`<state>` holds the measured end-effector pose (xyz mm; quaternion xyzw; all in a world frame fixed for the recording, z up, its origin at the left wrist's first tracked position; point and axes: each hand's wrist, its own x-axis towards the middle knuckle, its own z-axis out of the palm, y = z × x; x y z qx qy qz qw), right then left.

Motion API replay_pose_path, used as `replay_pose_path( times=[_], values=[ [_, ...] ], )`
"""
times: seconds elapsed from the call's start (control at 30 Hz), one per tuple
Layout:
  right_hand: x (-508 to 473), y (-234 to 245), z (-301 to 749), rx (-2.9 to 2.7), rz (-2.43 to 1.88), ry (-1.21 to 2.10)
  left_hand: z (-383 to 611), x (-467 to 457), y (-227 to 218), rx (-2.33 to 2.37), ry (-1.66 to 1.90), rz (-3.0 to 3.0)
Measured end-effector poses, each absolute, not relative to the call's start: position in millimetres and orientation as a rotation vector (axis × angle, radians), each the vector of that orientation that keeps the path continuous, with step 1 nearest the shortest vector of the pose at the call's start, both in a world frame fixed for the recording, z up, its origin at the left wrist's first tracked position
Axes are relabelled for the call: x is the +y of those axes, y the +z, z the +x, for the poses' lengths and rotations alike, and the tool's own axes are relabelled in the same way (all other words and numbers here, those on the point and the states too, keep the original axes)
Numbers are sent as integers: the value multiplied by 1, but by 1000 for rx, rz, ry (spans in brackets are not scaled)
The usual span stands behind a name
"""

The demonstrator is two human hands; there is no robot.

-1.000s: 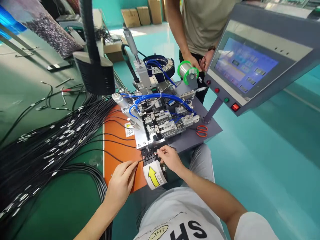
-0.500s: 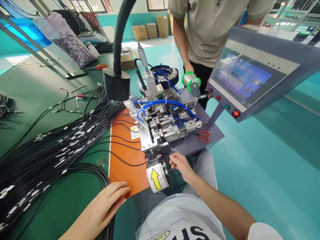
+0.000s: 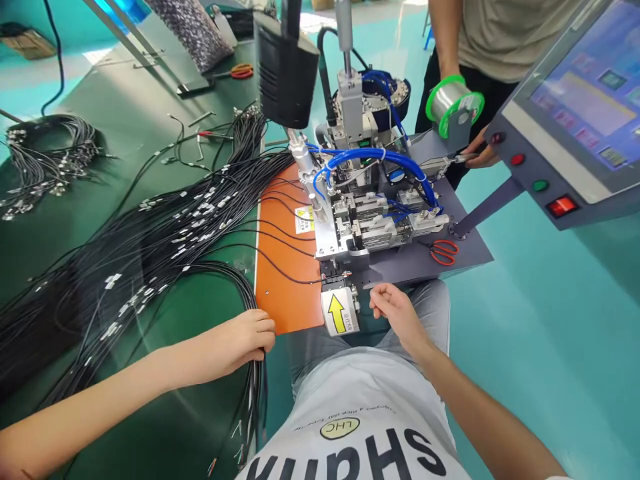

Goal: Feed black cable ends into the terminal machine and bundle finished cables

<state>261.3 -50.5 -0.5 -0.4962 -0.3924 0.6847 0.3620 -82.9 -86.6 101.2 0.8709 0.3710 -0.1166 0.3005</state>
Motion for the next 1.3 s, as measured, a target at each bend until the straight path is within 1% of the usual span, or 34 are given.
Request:
replay_pose_path(
  times=[0.13, 0.23, 0.37, 0.47, 0.53, 0.6, 0.77, 0.93, 1.1, 1.2, 1.3],
  values=[
    [-52, 5, 270, -1022, -1306, 1736, -84, -72, 114, 924, -128, 2186],
    [-51, 7, 272, -1069, -1318, 1711, -80, -68, 128, 980, -54, 2190],
    [-52, 19, 267, -1146, -1310, 1677, -64, -76, 148, 1054, -150, 2364],
    [-53, 31, 261, -1215, -1272, 1677, -48, -89, 152, 964, -251, 2474],
    [-55, 38, 257, -1258, -1252, 1680, -40, -95, 149, 862, -275, 2475],
    [-57, 42, 253, -1296, -1240, 1689, -34, -95, 142, 891, -229, 2410],
    [-65, 42, 243, -1396, -1137, 1744, -17, -86, 116, 1472, 40, 2147],
    [-68, 47, 233, -1488, -1066, 1558, 2, -88, 89, 1603, 104, 2249],
    [-65, 53, 226, -1571, -1083, 1325, 11, -90, 82, 1585, 116, 2348],
    [-65, 53, 225, -1601, -1060, 1260, 21, -86, 82, 1464, 331, 2313],
    [-66, 51, 231, -1646, -1045, 1122, 33, -82, 78, 1287, 578, 2222]
  ],
)
